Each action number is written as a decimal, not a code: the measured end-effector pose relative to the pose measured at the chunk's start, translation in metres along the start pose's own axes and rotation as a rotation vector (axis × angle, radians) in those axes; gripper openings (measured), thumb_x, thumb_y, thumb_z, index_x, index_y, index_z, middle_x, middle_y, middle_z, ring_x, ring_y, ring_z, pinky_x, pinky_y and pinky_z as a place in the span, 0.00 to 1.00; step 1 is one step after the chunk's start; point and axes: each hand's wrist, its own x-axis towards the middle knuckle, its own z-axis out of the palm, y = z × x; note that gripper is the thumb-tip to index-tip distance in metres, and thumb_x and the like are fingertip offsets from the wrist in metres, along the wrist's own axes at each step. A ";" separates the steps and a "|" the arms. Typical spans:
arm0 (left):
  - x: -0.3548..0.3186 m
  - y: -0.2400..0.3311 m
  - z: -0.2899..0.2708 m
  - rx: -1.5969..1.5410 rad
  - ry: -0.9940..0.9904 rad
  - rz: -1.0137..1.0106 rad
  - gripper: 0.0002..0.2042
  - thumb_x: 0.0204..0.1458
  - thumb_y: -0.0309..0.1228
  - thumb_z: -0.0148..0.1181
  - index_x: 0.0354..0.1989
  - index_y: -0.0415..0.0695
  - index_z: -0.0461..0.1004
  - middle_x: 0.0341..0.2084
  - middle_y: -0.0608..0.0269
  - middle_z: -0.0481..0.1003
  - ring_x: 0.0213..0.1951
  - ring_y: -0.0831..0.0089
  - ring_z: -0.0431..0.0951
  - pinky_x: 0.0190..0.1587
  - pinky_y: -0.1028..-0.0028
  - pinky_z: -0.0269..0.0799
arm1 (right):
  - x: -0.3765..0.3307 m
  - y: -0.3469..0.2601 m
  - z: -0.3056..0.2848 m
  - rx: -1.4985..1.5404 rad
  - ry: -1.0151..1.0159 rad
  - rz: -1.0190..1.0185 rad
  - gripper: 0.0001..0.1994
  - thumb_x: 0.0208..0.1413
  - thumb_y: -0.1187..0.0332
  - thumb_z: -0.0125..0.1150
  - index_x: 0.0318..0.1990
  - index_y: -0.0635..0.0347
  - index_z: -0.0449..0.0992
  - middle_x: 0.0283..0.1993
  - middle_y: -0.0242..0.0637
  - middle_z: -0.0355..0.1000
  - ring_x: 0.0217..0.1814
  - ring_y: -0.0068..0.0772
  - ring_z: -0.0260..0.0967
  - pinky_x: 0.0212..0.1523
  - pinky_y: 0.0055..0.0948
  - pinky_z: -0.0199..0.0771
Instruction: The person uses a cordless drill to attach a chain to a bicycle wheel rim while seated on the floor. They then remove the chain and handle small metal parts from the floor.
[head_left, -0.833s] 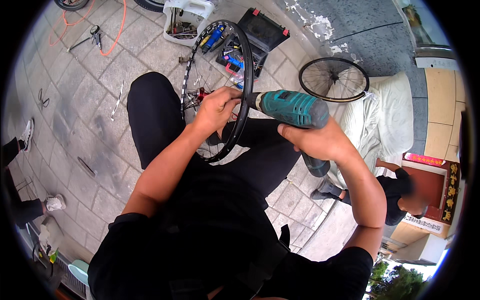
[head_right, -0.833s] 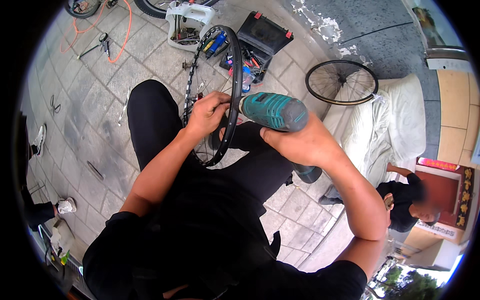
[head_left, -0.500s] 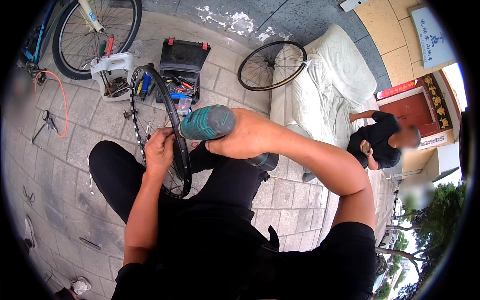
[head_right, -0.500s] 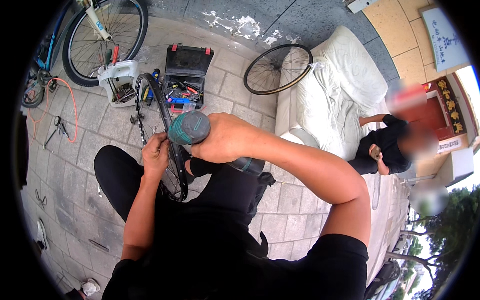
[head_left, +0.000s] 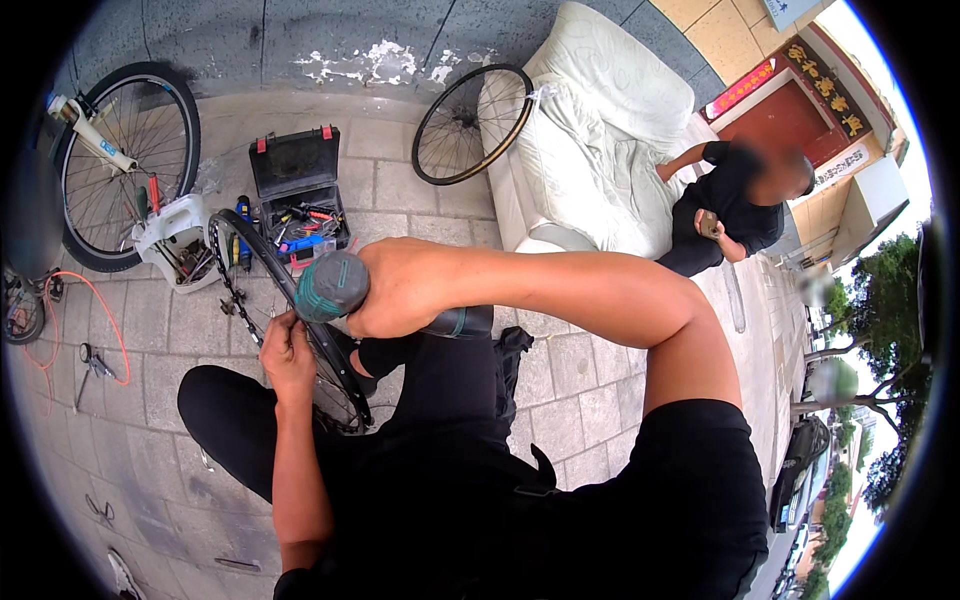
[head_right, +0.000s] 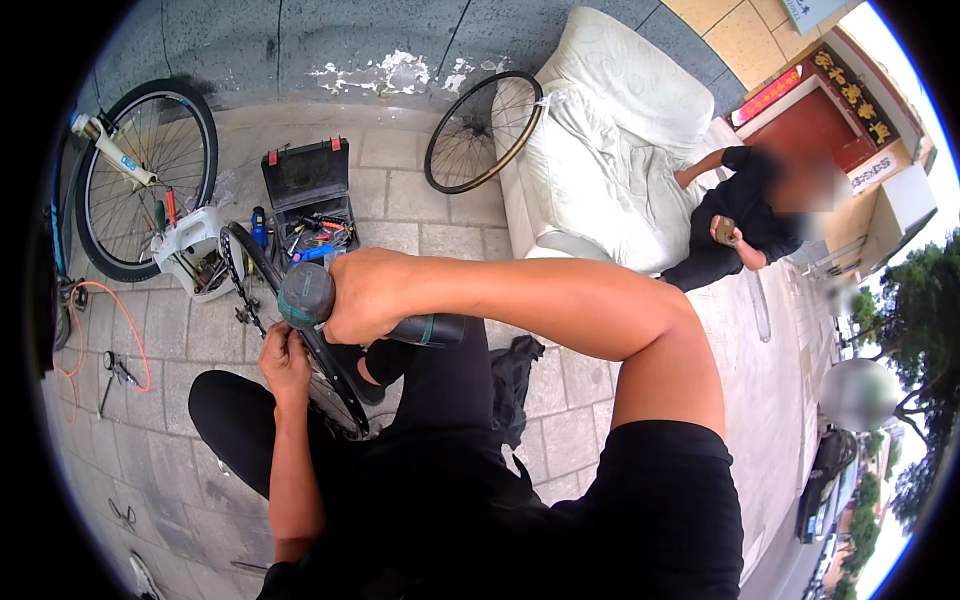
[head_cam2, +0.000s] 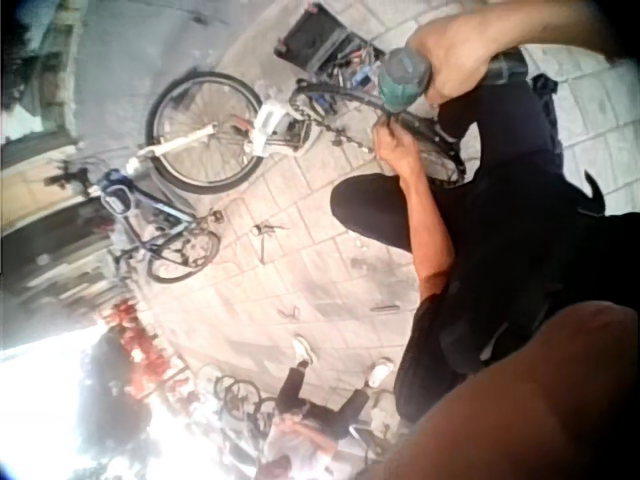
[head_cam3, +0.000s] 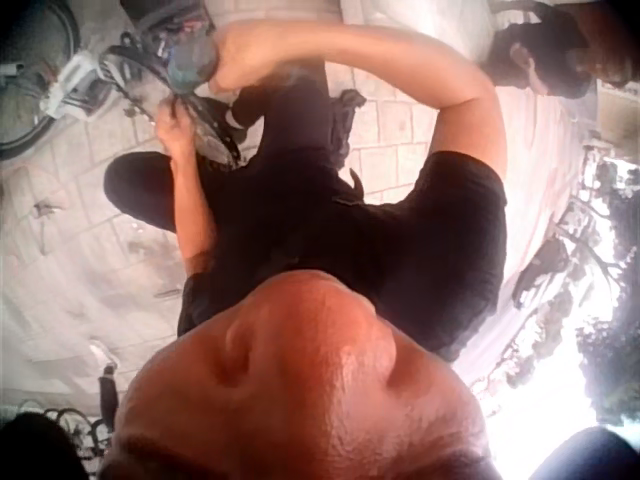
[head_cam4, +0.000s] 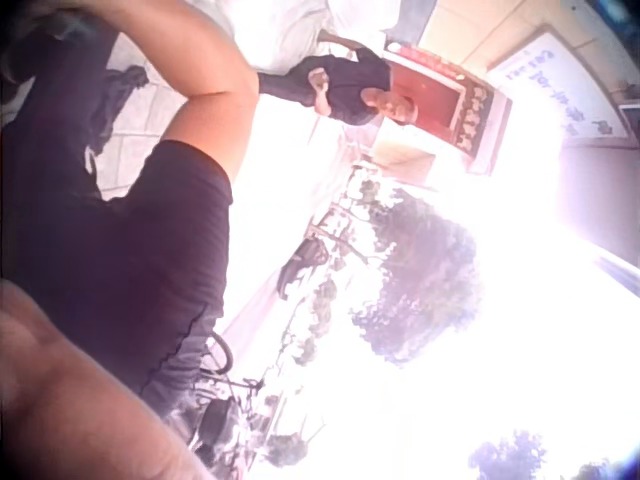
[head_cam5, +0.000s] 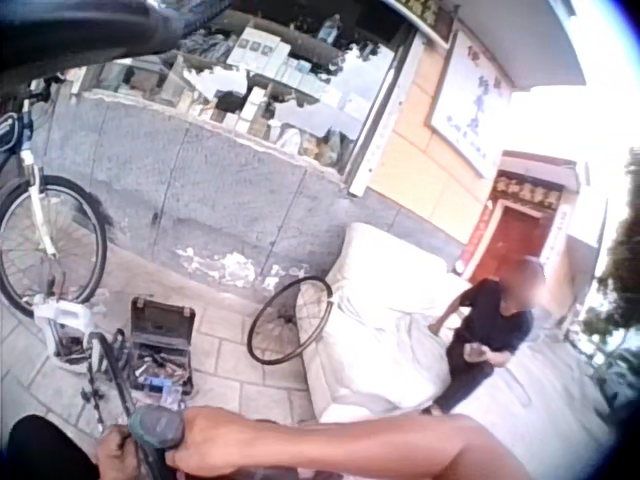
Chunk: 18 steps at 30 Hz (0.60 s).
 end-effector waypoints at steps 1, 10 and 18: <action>0.000 0.002 0.002 0.015 -0.003 -0.019 0.06 0.57 0.15 0.58 0.41 0.32 0.76 0.35 0.50 0.79 0.35 0.62 0.80 0.40 0.69 0.75 | 0.000 0.002 0.001 -0.001 0.015 -0.009 0.19 0.48 0.57 0.65 0.39 0.65 0.82 0.40 0.57 0.81 0.46 0.57 0.79 0.50 0.44 0.79; 0.000 0.007 0.006 0.109 -0.006 0.008 0.06 0.57 0.15 0.56 0.41 0.34 0.74 0.34 0.47 0.76 0.35 0.49 0.79 0.40 0.61 0.74 | 0.003 0.004 -0.001 0.023 -0.007 -0.021 0.18 0.48 0.59 0.66 0.39 0.66 0.83 0.39 0.56 0.81 0.46 0.56 0.79 0.49 0.44 0.79; -0.002 0.007 0.004 0.130 0.015 0.021 0.04 0.57 0.15 0.54 0.39 0.33 0.72 0.32 0.47 0.72 0.34 0.48 0.75 0.40 0.59 0.72 | -0.012 -0.010 -0.014 0.104 -0.047 0.012 0.17 0.47 0.58 0.66 0.36 0.64 0.84 0.37 0.53 0.82 0.44 0.54 0.80 0.46 0.44 0.79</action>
